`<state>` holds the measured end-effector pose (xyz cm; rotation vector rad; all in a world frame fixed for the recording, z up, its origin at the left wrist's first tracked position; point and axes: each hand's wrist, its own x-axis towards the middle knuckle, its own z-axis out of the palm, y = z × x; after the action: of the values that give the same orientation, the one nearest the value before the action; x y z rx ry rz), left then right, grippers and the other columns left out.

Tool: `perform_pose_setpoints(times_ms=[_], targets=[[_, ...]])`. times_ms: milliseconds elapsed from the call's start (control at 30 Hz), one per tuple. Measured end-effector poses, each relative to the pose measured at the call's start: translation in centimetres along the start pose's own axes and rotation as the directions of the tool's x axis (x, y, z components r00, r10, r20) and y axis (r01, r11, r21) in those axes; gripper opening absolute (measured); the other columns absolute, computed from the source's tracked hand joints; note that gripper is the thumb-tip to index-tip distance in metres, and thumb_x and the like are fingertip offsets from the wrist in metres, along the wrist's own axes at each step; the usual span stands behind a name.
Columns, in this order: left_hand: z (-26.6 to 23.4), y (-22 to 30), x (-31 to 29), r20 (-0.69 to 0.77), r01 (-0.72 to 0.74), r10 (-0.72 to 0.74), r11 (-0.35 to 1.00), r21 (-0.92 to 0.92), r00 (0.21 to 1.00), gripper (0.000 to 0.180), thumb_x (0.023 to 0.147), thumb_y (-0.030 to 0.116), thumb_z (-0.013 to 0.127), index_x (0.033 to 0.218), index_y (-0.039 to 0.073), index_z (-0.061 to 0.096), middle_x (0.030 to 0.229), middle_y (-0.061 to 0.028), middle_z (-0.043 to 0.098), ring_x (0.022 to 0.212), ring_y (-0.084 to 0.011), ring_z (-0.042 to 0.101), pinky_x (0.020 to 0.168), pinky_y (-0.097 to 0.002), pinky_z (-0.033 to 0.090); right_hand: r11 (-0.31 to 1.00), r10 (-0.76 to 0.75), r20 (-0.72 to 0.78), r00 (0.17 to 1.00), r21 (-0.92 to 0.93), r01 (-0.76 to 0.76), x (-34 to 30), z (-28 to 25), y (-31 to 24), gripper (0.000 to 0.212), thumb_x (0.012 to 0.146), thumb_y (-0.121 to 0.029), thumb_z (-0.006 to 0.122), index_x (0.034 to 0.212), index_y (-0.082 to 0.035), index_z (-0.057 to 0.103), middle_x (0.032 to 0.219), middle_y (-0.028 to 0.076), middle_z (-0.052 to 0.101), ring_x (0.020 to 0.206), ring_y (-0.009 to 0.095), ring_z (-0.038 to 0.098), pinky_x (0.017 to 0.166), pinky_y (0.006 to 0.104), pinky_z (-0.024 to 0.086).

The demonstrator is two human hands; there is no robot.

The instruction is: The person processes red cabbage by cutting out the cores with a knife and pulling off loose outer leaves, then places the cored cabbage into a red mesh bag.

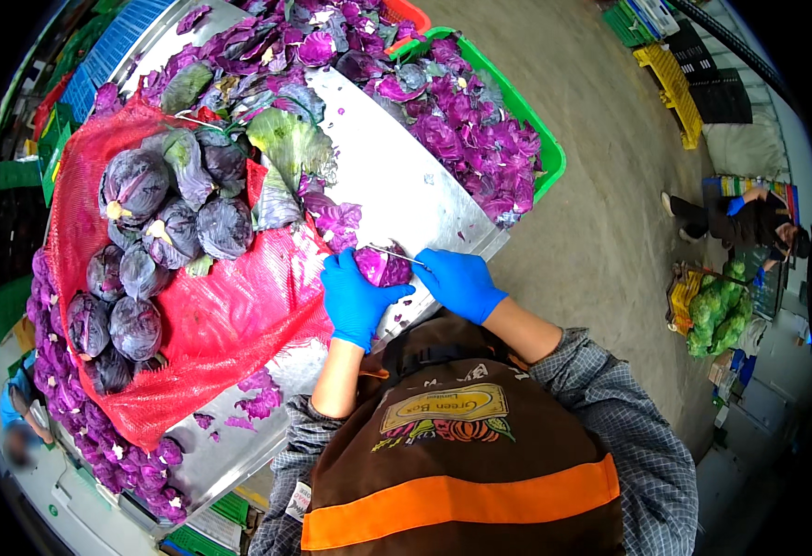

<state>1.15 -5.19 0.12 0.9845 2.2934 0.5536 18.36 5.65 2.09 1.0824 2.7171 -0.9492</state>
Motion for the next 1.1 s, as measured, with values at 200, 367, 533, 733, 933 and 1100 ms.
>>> perform_pose_setpoints(times_ms=[200,367,533,733,933,1100], targets=[[-0.2,0.6,0.2,0.037,-0.026,0.024,0.998,0.055,0.999,0.116,0.043,0.052,0.098,0.135,0.002,0.047,0.125,-0.022,0.051,0.111,-0.0429,0.056,0.087,-0.0506,0.053,0.987,-0.071,0.093,0.993,-0.137,0.084,0.9,0.5,1.3,0.012,0.095,-0.018,0.054,0.098,-0.008,0.06,0.081,0.016,0.069,0.07,0.035,0.07,0.055,0.0463,0.054],[-0.2,0.8,0.0,-0.001,-0.035,0.035,0.995,0.093,0.999,0.114,0.041,0.051,0.098,0.132,0.003,0.049,0.123,-0.0207,0.052,0.109,-0.0421,0.057,0.086,-0.0502,0.053,0.963,-0.119,0.04,0.992,-0.238,0.125,1.9,1.6,1.8,0.01,0.092,-0.014,0.055,0.099,-0.009,0.061,0.082,0.015,0.069,0.066,0.034,0.071,0.051,0.0446,0.054],[-0.9,1.6,-0.1,-0.003,-0.024,0.025,0.999,0.038,1.0,0.111,0.043,0.049,0.098,0.132,0.003,0.05,0.121,-0.0203,0.053,0.106,-0.0426,0.058,0.085,-0.0502,0.053,0.937,-0.098,0.042,0.994,-0.333,0.106,2.0,1.2,1.3,0.01,0.092,-0.013,0.056,0.099,-0.01,0.062,0.081,0.013,0.069,0.067,0.031,0.072,0.052,0.0424,0.055],[-1.1,0.5,-1.1,0.005,-0.08,0.08,0.995,0.062,0.997,0.11,0.044,0.048,0.099,0.132,0.002,0.053,0.123,-0.0201,0.057,0.11,-0.0398,0.058,0.091,-0.048,0.052,0.986,0.022,0.041,0.999,-0.167,-0.015,3.7,4.5,5.3,0.014,0.095,-0.019,0.058,0.101,-0.01,0.066,0.086,0.013,0.071,0.069,0.031,0.072,0.056,0.0413,0.056],[-1.2,-6.3,0.3,0.385,0.314,-0.023,0.625,-0.715,0.923,0.088,0.073,0.042,0.091,0.138,0.0,0.05,0.137,-0.0165,0.058,0.119,-0.0247,0.062,0.099,-0.0369,0.053,0.375,0.264,0.394,0.88,0.799,-0.47,3.0,2.0,2.0,0.043,0.096,-0.042,0.07,0.124,-0.01,0.069,0.085,0.001,0.063,0.061,0.008,0.054,0.057,0.0255,0.048],[-3.5,-3.3,-1.6,0.5,0.491,0.005,0.178,-0.853,0.866,0.062,0.102,0.041,0.058,0.149,0.003,0.042,0.142,-0.013,0.056,0.117,-0.0248,0.063,0.09,-0.0353,0.058,0.362,0.01,0.366,0.931,0.866,-0.344,2.4,-1.5,-0.7,0.06,0.1,-0.044,0.064,0.15,-0.014,0.052,0.091,-0.002,0.061,0.065,0.006,0.054,0.059,0.0223,0.044]])
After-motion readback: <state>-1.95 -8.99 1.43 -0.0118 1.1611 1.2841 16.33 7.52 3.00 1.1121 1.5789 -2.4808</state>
